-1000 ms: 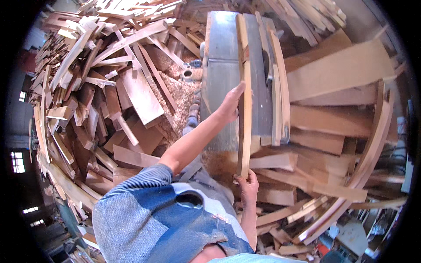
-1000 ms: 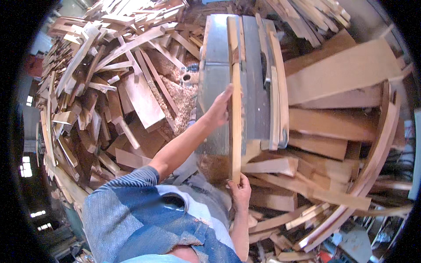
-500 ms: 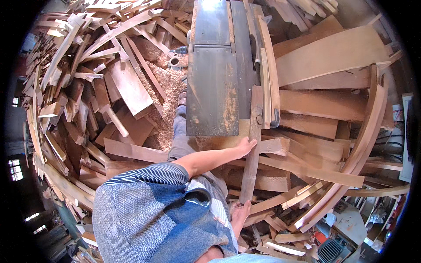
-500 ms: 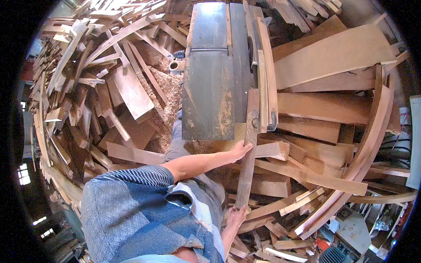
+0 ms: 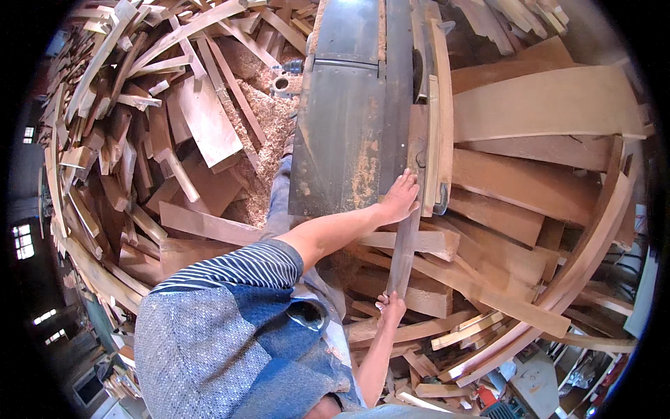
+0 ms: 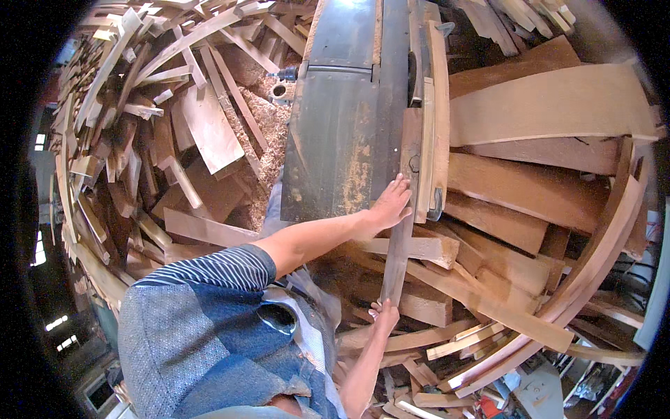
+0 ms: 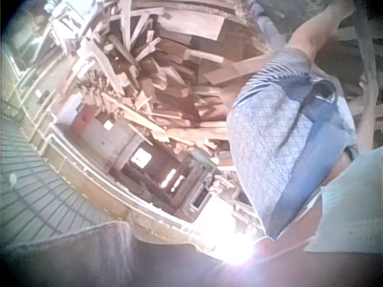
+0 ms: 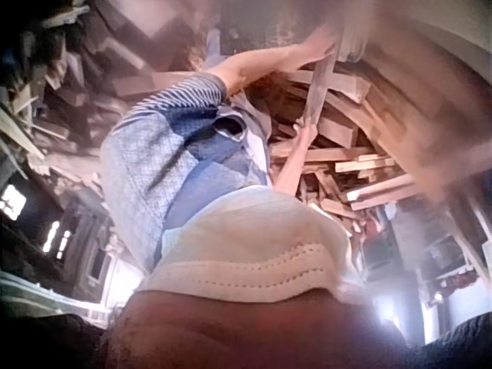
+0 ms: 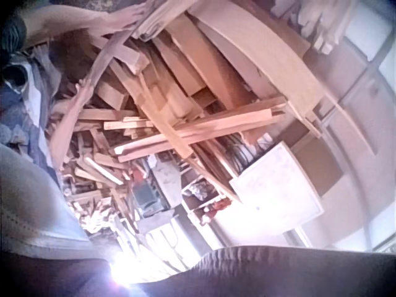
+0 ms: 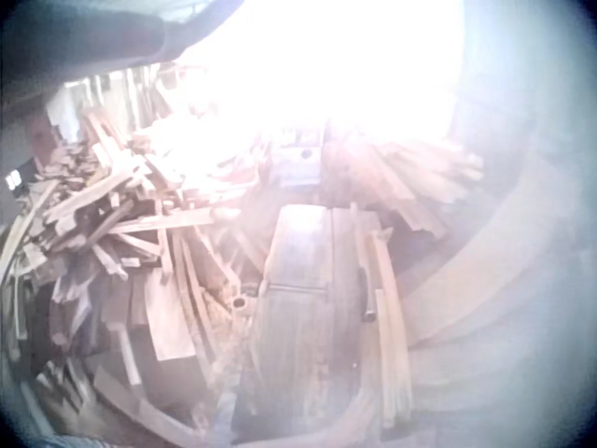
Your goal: The person uses a jointer machine to shave and smooth the edges of several wooden planks, picking them up from a pile and feeding them across the rotating blades while holding them against the fence.
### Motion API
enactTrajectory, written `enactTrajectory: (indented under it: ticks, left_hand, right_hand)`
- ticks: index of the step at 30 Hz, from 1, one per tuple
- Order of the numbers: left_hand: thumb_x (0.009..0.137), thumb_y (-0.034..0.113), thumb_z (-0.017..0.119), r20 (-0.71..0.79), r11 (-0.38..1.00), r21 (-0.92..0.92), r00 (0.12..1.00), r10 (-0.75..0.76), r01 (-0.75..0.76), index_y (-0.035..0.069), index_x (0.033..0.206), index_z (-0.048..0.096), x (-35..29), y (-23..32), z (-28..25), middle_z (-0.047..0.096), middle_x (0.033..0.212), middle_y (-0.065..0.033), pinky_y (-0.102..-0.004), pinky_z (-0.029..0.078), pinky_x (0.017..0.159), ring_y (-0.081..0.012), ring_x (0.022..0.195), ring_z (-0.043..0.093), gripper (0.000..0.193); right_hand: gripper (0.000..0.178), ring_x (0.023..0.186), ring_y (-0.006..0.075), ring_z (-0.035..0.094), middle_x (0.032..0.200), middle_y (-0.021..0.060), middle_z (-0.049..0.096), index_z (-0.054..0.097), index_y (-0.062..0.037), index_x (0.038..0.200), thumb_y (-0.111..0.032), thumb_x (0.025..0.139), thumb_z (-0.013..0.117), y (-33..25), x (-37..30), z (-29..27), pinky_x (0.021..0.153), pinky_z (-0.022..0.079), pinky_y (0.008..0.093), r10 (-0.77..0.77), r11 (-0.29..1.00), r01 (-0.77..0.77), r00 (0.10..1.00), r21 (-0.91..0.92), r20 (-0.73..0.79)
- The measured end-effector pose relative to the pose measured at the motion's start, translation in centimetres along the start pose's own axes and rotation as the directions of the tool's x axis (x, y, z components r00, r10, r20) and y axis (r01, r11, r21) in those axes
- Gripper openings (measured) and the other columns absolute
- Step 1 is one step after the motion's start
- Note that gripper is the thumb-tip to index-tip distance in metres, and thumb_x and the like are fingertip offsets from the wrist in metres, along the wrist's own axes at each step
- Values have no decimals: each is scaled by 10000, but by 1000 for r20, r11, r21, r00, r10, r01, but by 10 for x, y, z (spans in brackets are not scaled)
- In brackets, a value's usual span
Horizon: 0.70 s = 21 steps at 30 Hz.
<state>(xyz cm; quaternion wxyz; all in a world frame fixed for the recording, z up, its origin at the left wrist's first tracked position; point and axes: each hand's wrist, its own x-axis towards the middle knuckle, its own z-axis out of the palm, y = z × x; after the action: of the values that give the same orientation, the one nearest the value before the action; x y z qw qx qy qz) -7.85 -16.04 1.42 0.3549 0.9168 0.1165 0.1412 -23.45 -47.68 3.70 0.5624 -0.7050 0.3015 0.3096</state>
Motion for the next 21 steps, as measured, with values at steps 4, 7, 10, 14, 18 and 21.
enactTrajectory:
  ticks: [4, 7, 10, 14, 18, 21]
  left_hand:
    - [864, 201, 714, 21, 1000, 0, 1000, -17, 17, -92, 1219, 554, 14, -3, -6, 432, 1462, -324, -566, 282, 1209, -528, 1464, 285, 488]
    - [867, 207, 718, -13, 1000, 8, 1000, -18, 18, -89, 1220, 550, 18, -3, -3, 431, 1460, -318, -563, 287, 1207, -530, 1462, 286, 490]
    - [872, 226, 726, -41, 1000, 28, 999, -9, 10, -76, 1224, 541, 22, -8, -4, 437, 1446, -302, -559, 291, 1204, -531, 1456, 292, 499]
    - [869, 228, 725, -46, 999, 41, 999, 5, -3, -81, 1211, 552, 31, -13, -5, 448, 1437, -303, -554, 294, 1204, -527, 1451, 304, 492]
    - [862, 217, 726, -58, 999, 37, 998, 8, -5, -80, 1204, 561, 38, -19, -8, 460, 1426, -306, -546, 300, 1201, -523, 1443, 320, 482]
    - [857, 208, 727, -74, 999, 34, 997, 20, -18, -83, 1201, 562, 44, -23, -11, 470, 1415, -308, -542, 306, 1198, -518, 1436, 337, 480]
  right_hand:
    - [356, 491, 141, 563, 674, 63, 598, 612, 4, 932, -322, 1058, 547, -34, -7, 5, 394, 426, 281, 17, 973, -11, 1000, -228, 23]
    - [401, 412, 119, 480, 584, 24, 539, 617, -32, 825, -364, 1045, 563, -47, -8, 9, 354, 348, 276, 1, 941, -6, 1000, -337, -16]
    - [422, 384, 98, 409, 545, -5, 487, 607, -61, 762, -385, 1032, 588, -47, -3, 12, 343, 291, 274, -20, 946, 6, 999, -325, -39]
    - [404, 389, 88, 398, 553, -20, 474, 603, -70, 774, -381, 1033, 591, -37, 7, 15, 344, 286, 270, -90, 949, 80, 996, -306, -20]
    - [397, 392, 79, 389, 558, -31, 458, 587, -81, 770, -378, 1032, 599, -47, 6, 26, 347, 276, 257, -69, 966, 59, 997, -252, -31]
    - [398, 396, 74, 391, 557, -33, 452, 577, -85, 761, -376, 1030, 608, -49, 10, 34, 346, 271, 250, -70, 970, 52, 995, -236, -68]
